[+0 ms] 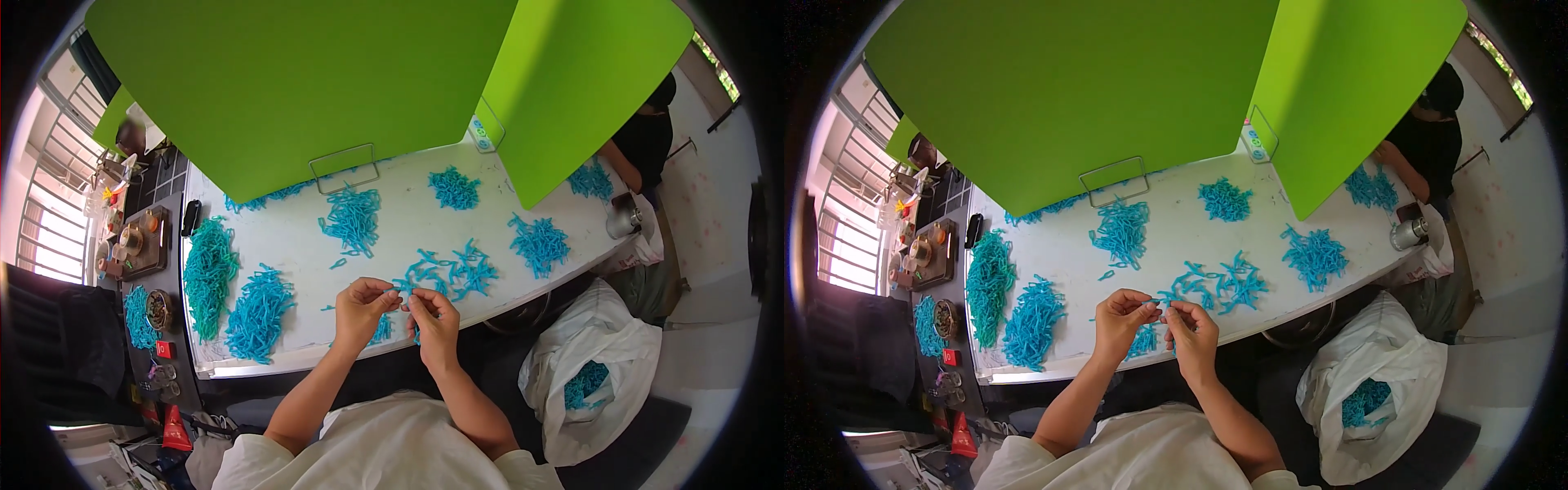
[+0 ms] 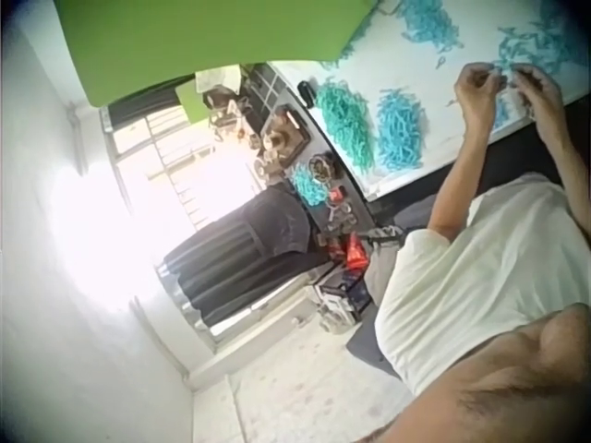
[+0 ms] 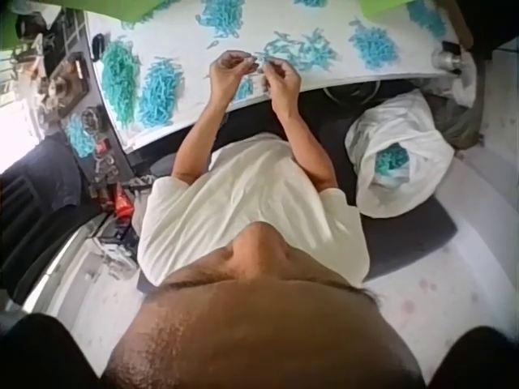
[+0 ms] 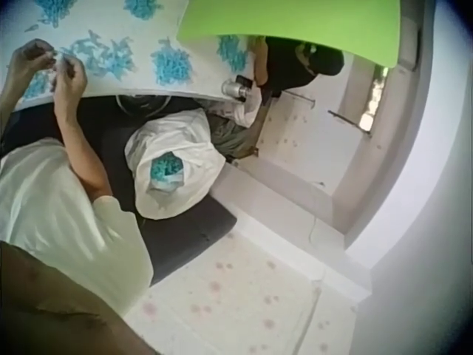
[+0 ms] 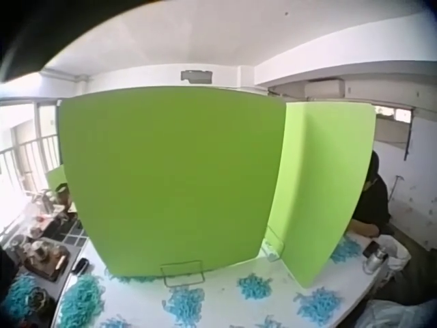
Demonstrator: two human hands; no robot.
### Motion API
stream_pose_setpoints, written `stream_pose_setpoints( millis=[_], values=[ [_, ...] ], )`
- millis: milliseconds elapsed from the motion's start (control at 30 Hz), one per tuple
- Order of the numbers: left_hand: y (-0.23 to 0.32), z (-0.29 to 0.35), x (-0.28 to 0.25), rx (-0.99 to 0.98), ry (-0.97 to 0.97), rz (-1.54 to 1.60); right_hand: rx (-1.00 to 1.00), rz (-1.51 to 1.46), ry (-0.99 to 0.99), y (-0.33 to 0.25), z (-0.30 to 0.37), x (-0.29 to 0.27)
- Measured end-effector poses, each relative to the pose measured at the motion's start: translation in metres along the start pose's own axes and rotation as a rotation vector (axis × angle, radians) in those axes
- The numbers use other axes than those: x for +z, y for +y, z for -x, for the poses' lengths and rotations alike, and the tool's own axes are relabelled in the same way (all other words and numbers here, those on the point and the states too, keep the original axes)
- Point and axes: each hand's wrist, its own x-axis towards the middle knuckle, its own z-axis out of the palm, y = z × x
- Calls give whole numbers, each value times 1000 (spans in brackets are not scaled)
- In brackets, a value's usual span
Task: Assembling small blue plastic interlocking parts by hand at a workbench.
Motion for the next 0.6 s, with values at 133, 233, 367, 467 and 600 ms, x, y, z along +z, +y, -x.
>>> stream_pose_setpoints(
  millis=[133, 233, 367, 467, 600],
  values=[
    [1, 1, 8, 14, 17, -37, -12, -4, 51, 4, -3, -6],
    [-3, 1, 10, 32, 24, -110, -12, 37, 49, 2, -3, -9],
    [-6, 3, 17, 42, 22, -201, 53, -63, 29, -4, -5, -16],
    [-9, 2, 20, 75, 3, -209, 42, -11, 10, -5, -3, -21],
    [-17, 0, 26, 88, -5, -109, -92, 316, -19, -10, -1, -27]
  ],
)
